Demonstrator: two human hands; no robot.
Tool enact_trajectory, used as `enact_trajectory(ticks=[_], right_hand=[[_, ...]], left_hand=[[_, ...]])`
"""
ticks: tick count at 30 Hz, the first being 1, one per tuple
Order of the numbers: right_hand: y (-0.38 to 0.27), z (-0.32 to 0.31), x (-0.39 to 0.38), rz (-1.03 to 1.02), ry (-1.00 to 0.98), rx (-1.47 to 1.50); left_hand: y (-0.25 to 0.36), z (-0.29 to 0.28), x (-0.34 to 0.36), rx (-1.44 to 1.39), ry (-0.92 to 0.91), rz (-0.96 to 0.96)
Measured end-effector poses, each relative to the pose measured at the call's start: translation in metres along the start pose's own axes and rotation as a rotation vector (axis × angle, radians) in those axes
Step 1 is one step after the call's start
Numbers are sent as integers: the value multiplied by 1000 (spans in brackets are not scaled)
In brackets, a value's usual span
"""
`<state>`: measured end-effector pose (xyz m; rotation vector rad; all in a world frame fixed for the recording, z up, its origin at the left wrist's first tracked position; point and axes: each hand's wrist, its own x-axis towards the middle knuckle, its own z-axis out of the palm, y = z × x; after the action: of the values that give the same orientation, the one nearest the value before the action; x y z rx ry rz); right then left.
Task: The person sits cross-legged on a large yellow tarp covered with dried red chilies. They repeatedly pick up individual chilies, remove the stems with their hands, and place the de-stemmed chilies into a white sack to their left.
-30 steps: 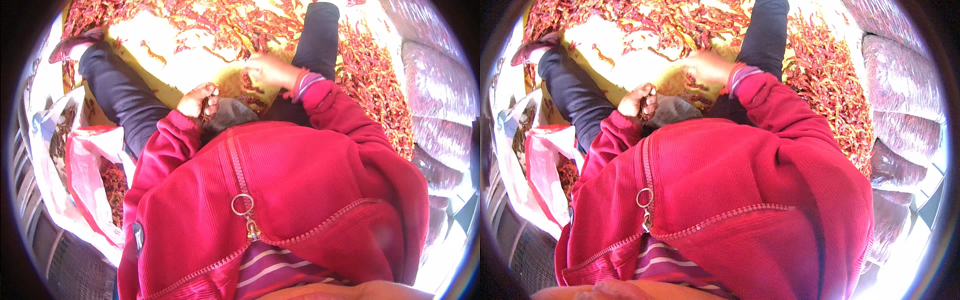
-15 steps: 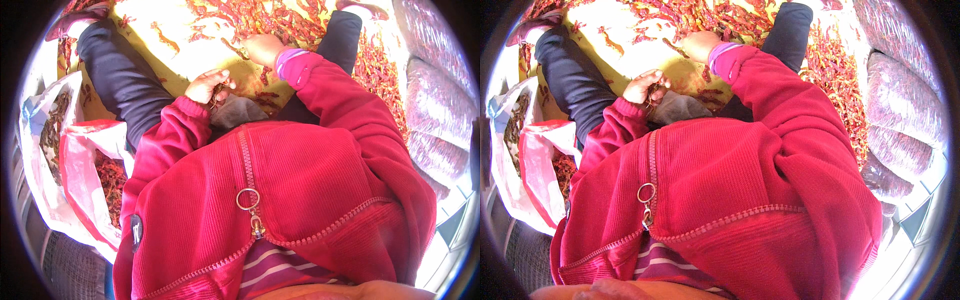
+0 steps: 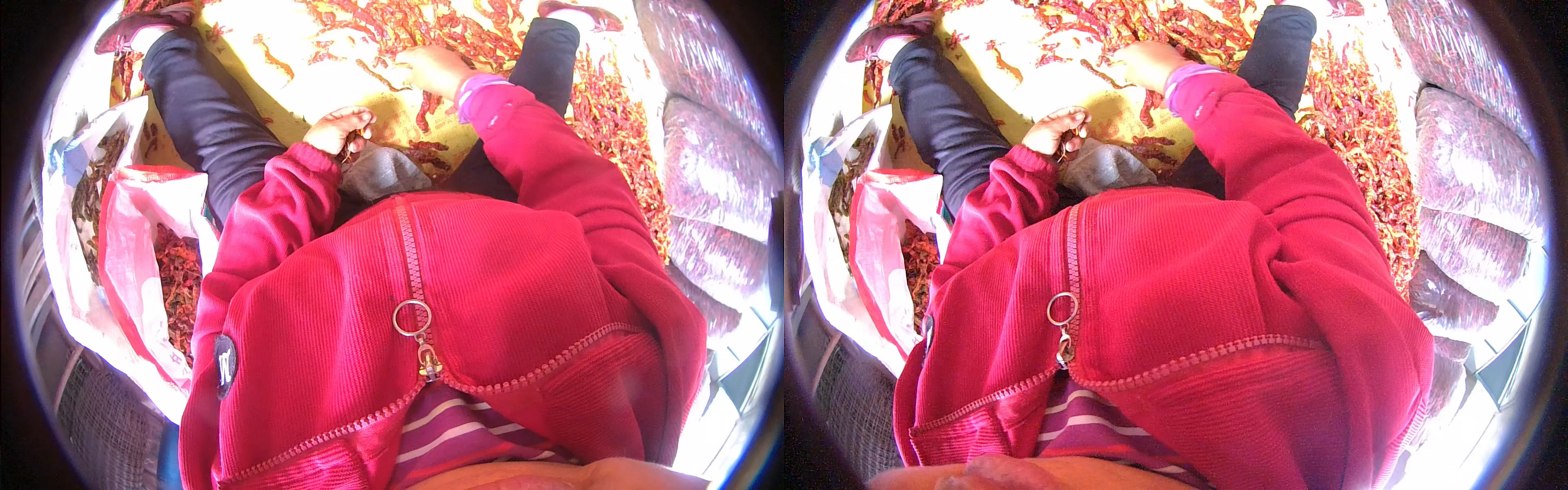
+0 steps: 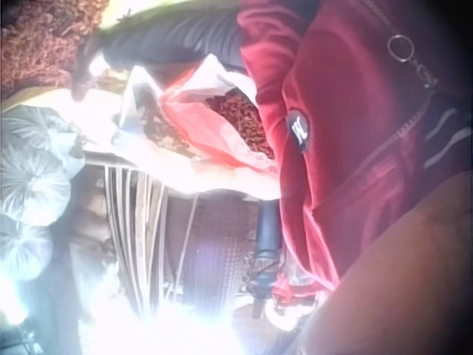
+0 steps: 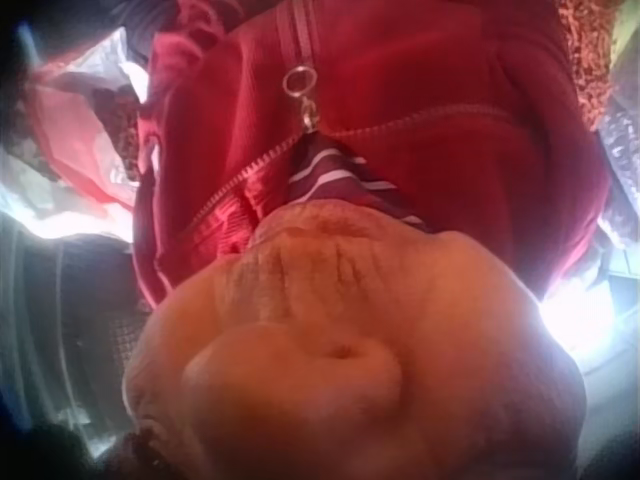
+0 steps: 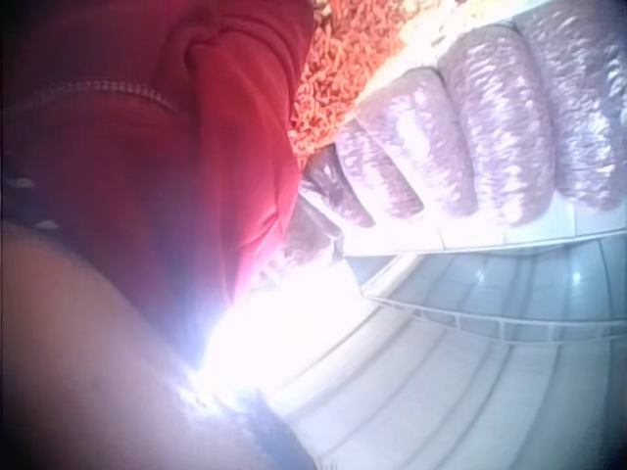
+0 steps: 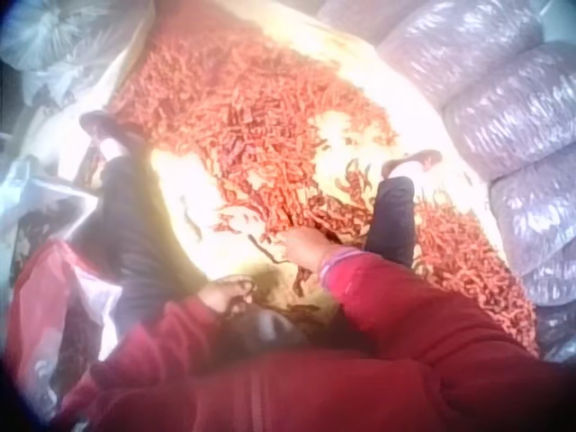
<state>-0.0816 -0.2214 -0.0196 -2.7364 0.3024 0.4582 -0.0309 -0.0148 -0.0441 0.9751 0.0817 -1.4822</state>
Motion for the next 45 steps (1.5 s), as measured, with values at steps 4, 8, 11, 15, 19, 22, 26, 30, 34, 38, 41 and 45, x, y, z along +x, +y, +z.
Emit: enact_trajectory(ticks=[4, 8, 11, 15, 19, 22, 26, 30, 34, 38, 41, 45], right_hand=[[-13, 9, 13, -30, -182, -295], [-21, 9, 17, -73, -271, -351], [-8, 14, 17, -105, -171, -245], [4, -8, 15, -35, 50, 323], [-4, -26, -10, 127, 81, 719], [-12, -34, -31, 219, 18, 970], [-27, -28, -50, 24, 75, 977], [-45, -24, -59, 22, -76, 884], [-8, -7, -69, -33, 165, 638], [95, 30, -65, 230, 326, 582], [106, 26, -56, 425, 337, 241], [108, 30, -38, 465, 379, 201]], left_hand=[[1, -1, 0, 17, -11, 19], [2, -4, 4, 17, -36, 15], [0, -6, 9, -25, -64, 11], [3, -3, 3, -26, -12, 33], [5, 0, -1, -42, -29, 71], [10, 11, -7, -46, -48, 153], [20, 32, -12, 143, -60, 256], [12, 46, -12, 342, -94, 180], [7, 32, -14, 221, -105, 122], [4, 21, -4, 205, -155, 81], [3, 15, 0, 178, -160, 53], [6, 15, 2, 130, -143, 48]])
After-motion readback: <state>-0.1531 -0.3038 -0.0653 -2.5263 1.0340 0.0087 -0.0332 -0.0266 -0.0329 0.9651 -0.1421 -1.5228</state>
